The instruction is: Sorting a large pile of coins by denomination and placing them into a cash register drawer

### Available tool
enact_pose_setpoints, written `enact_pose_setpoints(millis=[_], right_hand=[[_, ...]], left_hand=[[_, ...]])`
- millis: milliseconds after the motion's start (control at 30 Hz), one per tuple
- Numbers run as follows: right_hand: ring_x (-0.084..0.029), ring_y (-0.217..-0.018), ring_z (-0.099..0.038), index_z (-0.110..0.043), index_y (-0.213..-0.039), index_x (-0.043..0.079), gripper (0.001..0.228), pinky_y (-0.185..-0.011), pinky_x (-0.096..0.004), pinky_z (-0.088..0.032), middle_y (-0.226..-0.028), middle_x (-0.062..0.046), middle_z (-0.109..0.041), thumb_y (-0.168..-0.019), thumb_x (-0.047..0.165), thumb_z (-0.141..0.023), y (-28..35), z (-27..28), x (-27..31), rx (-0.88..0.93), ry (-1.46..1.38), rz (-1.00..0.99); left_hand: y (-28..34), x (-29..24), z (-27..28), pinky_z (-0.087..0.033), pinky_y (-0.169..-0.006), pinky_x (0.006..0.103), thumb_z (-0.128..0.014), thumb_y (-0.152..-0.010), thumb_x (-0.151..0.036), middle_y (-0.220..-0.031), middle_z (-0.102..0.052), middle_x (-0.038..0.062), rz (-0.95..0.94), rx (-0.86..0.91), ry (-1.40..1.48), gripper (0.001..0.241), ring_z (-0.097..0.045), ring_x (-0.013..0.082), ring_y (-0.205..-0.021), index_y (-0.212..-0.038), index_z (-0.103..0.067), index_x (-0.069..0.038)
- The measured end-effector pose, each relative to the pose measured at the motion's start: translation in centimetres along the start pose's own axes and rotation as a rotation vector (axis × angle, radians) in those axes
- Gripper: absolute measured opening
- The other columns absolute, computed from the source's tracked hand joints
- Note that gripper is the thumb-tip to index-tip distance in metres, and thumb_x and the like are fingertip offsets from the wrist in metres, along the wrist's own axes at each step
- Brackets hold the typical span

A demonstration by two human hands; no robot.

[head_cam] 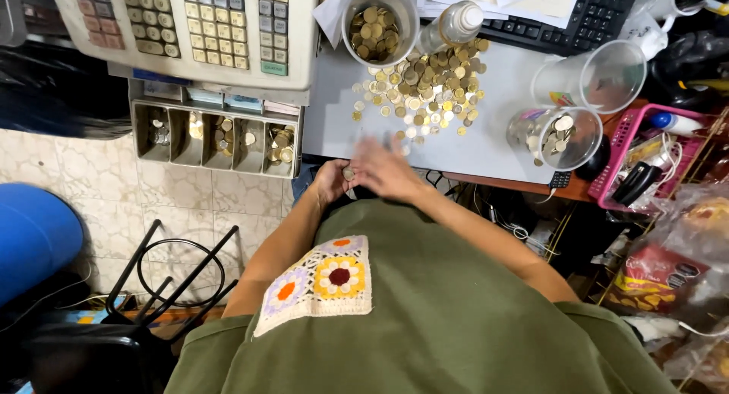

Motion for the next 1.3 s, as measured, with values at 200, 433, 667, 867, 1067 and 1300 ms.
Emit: enact_pose_setpoints(millis=[200, 433, 667, 867, 1067, 1300], right_hand=[[-0.048, -0.153, -0.020, -0.048, -0.152, 0.005, 0.073, -0.110, -0.084, -0.006, -0.167, -0.022, -0.029, -0.091, 0.037, -0.072, 0.0, 2.9, -3.3, -0.033, 0.247, -0.408], [-0.043, -0.150, -0.033, -0.051, -0.150, 0.011, 0.063, -0.108, -0.084, -0.011, -0.157, -0.021, -0.046, -0.098, 0.045, -0.062, -1.4, 4.7, -3.6, -0.096, 0.161, -0.322], [-0.041, -0.152, -0.032, -0.054, -0.148, 0.005, 0.059, -0.113, -0.082, -0.002, -0.157, -0.024, -0.045, -0.094, 0.024, -0.068, -1.3, 4.1, -5.5, -0.068, 0.270, -0.382], [-0.041, -0.152, -0.027, -0.050, -0.147, -0.001, 0.065, -0.113, -0.081, -0.006, -0.157, -0.020, -0.039, -0.089, 0.016, -0.072, -1.0, 2.4, -5.3, -0.055, 0.227, -0.373], [-0.037, -0.146, -0.030, -0.042, -0.157, 0.010, 0.069, -0.112, -0.082, -0.005, -0.152, -0.013, -0.040, -0.094, 0.019, -0.067, -1.5, 3.5, -6.0, -0.002, 0.298, -0.455], [-0.040, -0.145, -0.038, -0.048, -0.150, 0.004, 0.056, -0.111, -0.081, -0.017, -0.144, -0.018, -0.053, -0.096, 0.016, -0.053, -0.2, 0.6, -2.6, -0.017, 0.327, -0.295]], left_hand=[[3.3, -1.2, -2.4, -0.061, -0.098, 0.0478, -0.045, -0.101, -0.019, -0.126, -0.067, 0.028, 0.050, 0.020, -0.055, 0.040, -0.071, 0.0377, -0.113, -0.127, -0.056, 0.009], [1.8, -0.6, -0.8, -0.060, -0.098, 0.0523, -0.051, -0.095, -0.018, -0.125, -0.066, 0.032, 0.045, 0.041, 0.033, 0.042, -0.070, 0.0431, -0.112, -0.125, -0.059, 0.012], [2.5, -0.9, -1.2, -0.061, -0.097, 0.0494, -0.050, -0.097, -0.019, -0.123, -0.068, 0.032, 0.060, 0.042, 0.015, 0.037, -0.072, 0.0409, -0.111, -0.119, -0.062, 0.009], [3.1, -1.3, -1.8, -0.060, -0.099, 0.0499, -0.049, -0.097, -0.019, -0.125, -0.068, 0.031, 0.069, 0.041, 0.007, 0.037, -0.070, 0.0416, -0.114, -0.120, -0.062, 0.008], [4.3, -1.6, -2.6, -0.058, -0.102, 0.0516, -0.048, -0.098, -0.019, -0.125, -0.067, 0.033, 0.062, 0.041, 0.000, 0.037, -0.069, 0.0437, -0.116, -0.118, -0.062, 0.009], [3.6, -1.4, -2.3, -0.059, -0.100, 0.0518, -0.049, -0.097, -0.019, -0.124, -0.068, 0.031, 0.058, 0.044, -0.026, 0.038, -0.069, 0.0438, -0.115, -0.121, -0.060, 0.009]])
Point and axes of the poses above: each hand's wrist, its own y-axis away from the middle knuckle, its own z-axis out of the back of the hand, x = y × z, the point moved 6 cm from there along -y, towards the middle knuckle
